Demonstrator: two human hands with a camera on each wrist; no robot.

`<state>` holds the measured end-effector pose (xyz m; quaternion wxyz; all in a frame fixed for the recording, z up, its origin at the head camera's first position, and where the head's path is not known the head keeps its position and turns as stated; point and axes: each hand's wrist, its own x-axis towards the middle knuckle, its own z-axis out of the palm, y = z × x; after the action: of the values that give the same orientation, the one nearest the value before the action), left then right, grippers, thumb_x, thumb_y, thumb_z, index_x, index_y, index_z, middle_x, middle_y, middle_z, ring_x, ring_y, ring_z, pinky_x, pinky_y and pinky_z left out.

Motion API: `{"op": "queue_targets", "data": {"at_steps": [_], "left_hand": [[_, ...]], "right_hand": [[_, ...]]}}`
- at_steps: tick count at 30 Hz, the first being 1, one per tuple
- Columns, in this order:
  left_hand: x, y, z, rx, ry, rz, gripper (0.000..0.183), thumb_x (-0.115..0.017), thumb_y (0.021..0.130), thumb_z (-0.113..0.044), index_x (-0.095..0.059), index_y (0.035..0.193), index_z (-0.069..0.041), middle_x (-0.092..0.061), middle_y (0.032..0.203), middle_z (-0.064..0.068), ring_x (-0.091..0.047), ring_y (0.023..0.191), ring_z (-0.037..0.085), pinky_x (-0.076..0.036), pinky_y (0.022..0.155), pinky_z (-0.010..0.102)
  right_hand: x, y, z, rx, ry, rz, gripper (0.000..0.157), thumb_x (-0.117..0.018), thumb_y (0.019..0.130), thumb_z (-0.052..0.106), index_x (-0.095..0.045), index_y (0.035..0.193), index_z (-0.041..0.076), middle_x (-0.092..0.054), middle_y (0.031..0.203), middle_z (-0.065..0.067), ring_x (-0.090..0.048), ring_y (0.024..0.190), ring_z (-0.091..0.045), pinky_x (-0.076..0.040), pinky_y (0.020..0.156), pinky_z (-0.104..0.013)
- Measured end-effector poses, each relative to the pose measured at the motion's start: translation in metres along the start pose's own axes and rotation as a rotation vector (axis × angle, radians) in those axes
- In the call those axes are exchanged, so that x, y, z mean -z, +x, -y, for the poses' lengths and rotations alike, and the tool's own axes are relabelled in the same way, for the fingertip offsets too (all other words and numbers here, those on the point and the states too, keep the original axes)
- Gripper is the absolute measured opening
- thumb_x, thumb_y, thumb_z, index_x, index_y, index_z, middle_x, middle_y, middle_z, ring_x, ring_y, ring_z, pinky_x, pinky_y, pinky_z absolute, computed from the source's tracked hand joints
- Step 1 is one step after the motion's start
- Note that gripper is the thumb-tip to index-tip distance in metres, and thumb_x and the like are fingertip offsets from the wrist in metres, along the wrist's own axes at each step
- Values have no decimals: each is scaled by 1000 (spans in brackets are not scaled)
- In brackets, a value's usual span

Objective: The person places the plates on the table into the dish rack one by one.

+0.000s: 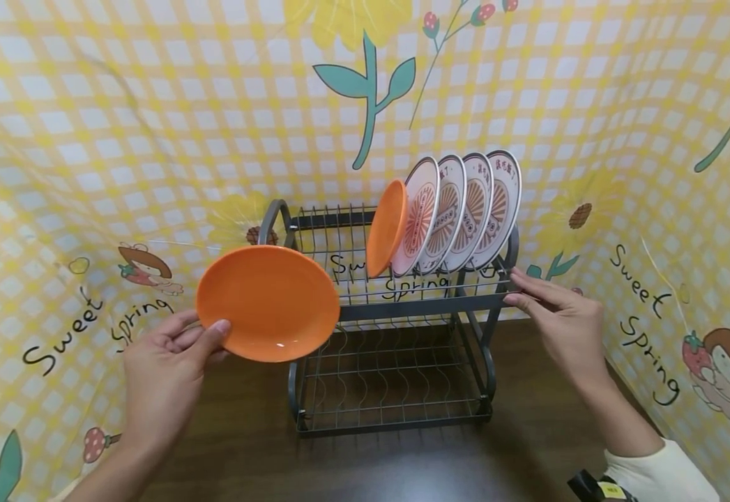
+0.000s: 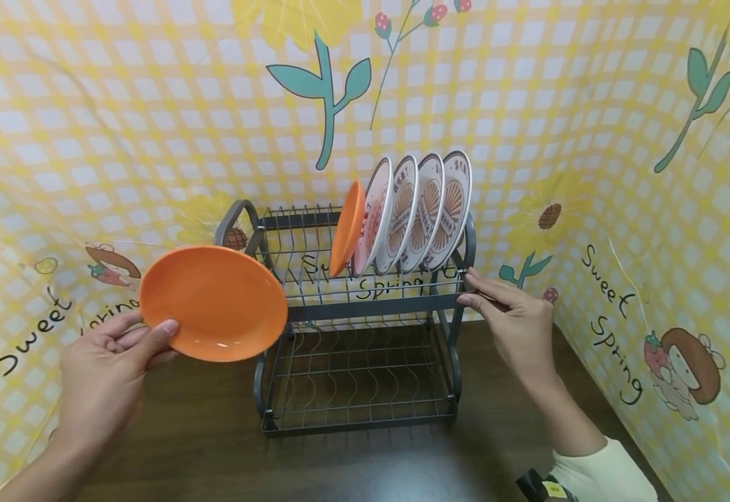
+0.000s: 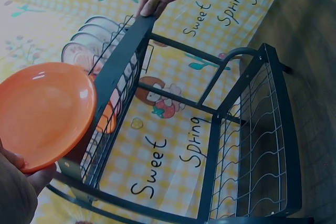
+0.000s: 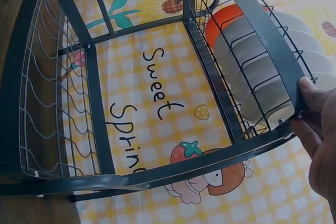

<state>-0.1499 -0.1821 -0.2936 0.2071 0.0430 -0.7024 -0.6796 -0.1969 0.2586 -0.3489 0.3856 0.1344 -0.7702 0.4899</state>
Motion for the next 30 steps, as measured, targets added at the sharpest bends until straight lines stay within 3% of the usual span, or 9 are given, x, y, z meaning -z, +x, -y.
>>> {"op": "queue_targets", "data": {"at_steps": [8, 14, 23, 30], "left_hand": [[-11, 2, -8, -42, 100, 66, 42, -75, 83, -16, -64, 117, 5, -76, 88, -6, -73, 80, 10, -59, 68, 25], [-22, 0, -14, -101, 179, 103, 42, -73, 85, -21, -65, 119, 2, -75, 99, 7, -73, 84, 9, -59, 70, 26], [-39, -6, -12, -95, 88, 171, 35, -73, 85, -13, -66, 115, 3, -74, 98, 12, -74, 80, 16, -60, 70, 28], [-48, -9, -10, -108, 56, 229, 31, -72, 86, -13, -67, 113, 1, -75, 97, 11, -74, 81, 18, -60, 72, 30]], "right_hand": [[2, 0, 26, -36, -49, -20, 29, -79, 75, 1, -76, 103, 5, -73, 104, -15, -68, 95, -1, -53, 76, -9], [3, 0, 31, -46, -79, -34, 25, -79, 77, 2, -77, 101, 7, -74, 98, -15, -67, 86, 1, -52, 67, -8], [9, -4, 17, -65, -51, -47, 15, -77, 79, 1, -77, 93, 3, -75, 89, -9, -69, 67, -3, -57, 63, -15], [7, -8, 38, -50, -25, -42, 12, -71, 85, 4, -74, 97, 2, -74, 86, -2, -69, 70, -5, -58, 62, -18]]}}
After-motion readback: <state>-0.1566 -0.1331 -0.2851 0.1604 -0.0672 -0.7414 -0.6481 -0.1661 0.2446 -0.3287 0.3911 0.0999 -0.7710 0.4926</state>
